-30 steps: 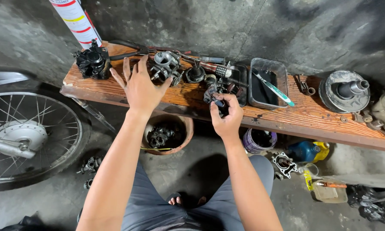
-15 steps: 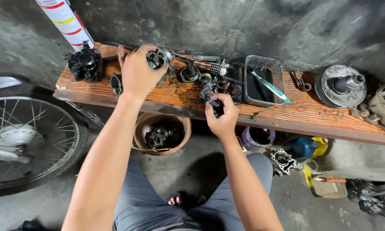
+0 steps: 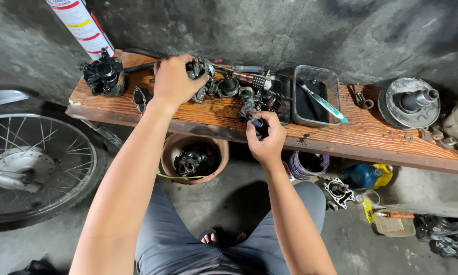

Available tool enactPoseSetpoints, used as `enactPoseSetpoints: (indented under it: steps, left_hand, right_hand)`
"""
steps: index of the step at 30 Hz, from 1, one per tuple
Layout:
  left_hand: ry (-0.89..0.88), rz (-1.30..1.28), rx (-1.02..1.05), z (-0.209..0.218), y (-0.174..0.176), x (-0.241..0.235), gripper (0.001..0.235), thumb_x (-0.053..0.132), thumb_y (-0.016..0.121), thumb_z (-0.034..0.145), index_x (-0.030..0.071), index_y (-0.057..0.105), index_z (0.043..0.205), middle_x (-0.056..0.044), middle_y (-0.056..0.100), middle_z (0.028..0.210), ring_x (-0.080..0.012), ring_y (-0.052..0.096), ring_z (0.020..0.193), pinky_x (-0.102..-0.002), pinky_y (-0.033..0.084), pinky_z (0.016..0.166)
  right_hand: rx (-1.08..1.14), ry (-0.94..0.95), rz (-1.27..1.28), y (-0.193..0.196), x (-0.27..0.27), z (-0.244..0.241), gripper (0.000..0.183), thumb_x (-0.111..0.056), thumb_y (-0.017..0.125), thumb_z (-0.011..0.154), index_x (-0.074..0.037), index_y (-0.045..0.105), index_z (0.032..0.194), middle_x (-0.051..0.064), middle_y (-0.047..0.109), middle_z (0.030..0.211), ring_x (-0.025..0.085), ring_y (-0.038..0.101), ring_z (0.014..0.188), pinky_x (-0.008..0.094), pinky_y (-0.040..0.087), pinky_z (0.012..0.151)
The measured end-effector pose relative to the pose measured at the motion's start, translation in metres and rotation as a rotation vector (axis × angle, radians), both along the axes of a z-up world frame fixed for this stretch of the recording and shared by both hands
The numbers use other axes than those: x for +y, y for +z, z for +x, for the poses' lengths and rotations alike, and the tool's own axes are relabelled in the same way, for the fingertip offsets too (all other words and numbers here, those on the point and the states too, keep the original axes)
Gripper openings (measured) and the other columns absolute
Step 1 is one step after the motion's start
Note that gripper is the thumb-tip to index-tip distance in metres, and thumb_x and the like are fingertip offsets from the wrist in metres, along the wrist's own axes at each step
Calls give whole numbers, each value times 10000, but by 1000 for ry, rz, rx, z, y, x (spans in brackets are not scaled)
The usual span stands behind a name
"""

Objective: The person cleans various carburetor parts using a cloth and a toothbrush. They wipe and scrub the components, including the main body and smaller internal pieces, then place them on the workbench.

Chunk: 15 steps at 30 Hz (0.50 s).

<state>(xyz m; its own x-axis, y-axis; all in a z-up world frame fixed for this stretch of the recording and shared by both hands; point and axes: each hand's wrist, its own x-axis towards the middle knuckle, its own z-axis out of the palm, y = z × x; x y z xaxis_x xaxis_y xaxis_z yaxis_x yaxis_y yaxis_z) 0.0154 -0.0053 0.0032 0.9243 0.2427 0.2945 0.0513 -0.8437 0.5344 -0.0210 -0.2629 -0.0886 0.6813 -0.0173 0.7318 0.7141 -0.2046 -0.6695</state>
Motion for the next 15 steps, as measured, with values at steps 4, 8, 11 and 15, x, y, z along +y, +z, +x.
enactPoseSetpoints:
  steps: [4,8,11,15]
  left_hand:
    - [-20,-9,42,-7,5,-1,576,431,825,793,84,713,1238,-151,730,1160,-357,693,1108,-522,562,923]
    - [-18,19,-104,-18,4,-8,566,409,802,885,66,643,1306,-188,595,1271,-416,573,1215,-587,381,1071]
    - [-22,36,-377,-32,2,-25,486,319,775,949,50,593,1310,-169,515,1309,-381,505,1264,-587,325,1107]
    - [-198,61,-743,-43,-15,-46,346,235,741,951,105,615,1246,-65,532,1233,-295,563,1185,-446,404,1021]
  right_hand:
    - [-26,-1,2,2,0,1,112,-49,738,847,-55,647,913,147,748,834,332,750,762,361,580,679]
    - [-48,-11,-56,-4,1,-2,120,-73,705,871,-56,636,967,109,735,906,270,737,817,344,577,730]
    - [-176,15,-172,-17,2,1,124,-115,672,893,-35,648,985,128,736,978,263,747,878,341,597,780]
    - [-445,68,-109,-28,8,8,41,-90,744,813,-93,704,822,115,773,847,326,718,663,388,599,683]
